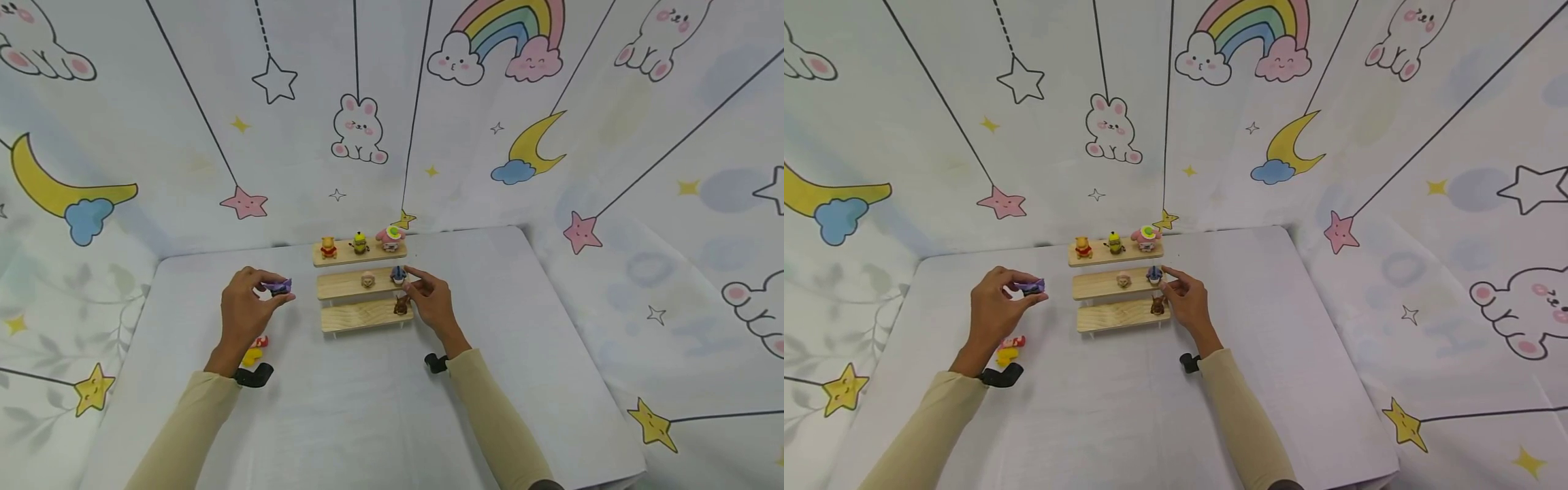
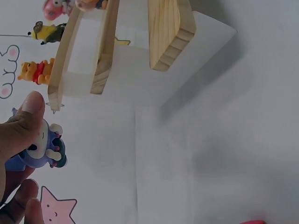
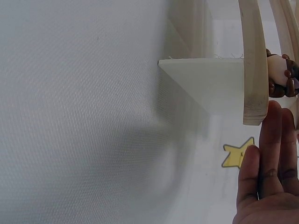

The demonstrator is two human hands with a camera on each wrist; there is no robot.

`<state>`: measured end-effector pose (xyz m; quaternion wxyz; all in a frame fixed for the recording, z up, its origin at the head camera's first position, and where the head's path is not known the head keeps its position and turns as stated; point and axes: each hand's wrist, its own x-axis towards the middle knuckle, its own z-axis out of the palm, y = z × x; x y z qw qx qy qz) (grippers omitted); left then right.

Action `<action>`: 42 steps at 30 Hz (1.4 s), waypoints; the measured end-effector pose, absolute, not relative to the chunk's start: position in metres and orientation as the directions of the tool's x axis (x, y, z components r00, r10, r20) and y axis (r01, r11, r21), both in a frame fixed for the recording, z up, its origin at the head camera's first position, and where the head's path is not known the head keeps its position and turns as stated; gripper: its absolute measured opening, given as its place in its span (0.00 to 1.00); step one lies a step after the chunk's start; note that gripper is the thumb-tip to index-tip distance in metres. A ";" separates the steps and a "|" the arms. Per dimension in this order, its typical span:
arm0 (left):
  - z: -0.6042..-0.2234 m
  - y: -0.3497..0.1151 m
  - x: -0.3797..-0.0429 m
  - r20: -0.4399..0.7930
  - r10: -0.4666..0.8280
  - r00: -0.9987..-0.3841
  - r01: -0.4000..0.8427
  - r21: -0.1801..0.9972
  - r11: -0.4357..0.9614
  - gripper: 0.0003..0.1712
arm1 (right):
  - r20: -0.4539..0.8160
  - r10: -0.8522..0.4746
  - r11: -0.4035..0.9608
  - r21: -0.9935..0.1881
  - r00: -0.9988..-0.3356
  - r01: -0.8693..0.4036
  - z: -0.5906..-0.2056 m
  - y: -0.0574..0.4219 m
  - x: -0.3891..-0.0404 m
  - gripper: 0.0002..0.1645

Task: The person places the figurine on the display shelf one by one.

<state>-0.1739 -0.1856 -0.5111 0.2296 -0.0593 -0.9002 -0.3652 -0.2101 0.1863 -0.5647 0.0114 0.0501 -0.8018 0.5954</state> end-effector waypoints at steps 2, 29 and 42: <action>-0.510 -0.182 -0.175 0.459 -0.056 -0.887 0.280 0.631 0.724 0.20 | 0.080 -0.082 0.278 -0.955 -0.993 -0.100 -0.557 0.185 -0.207 0.24; -0.520 -0.119 -0.197 0.459 0.048 -0.887 0.373 0.651 0.661 0.22 | 0.082 -0.110 0.286 -0.952 -0.991 -0.111 -0.536 0.183 -0.199 0.25; -0.532 -0.109 -0.203 0.444 0.022 -0.896 0.344 0.659 0.669 0.21 | 0.093 -0.106 0.280 -0.953 -0.990 -0.119 -0.538 0.183 -0.199 0.25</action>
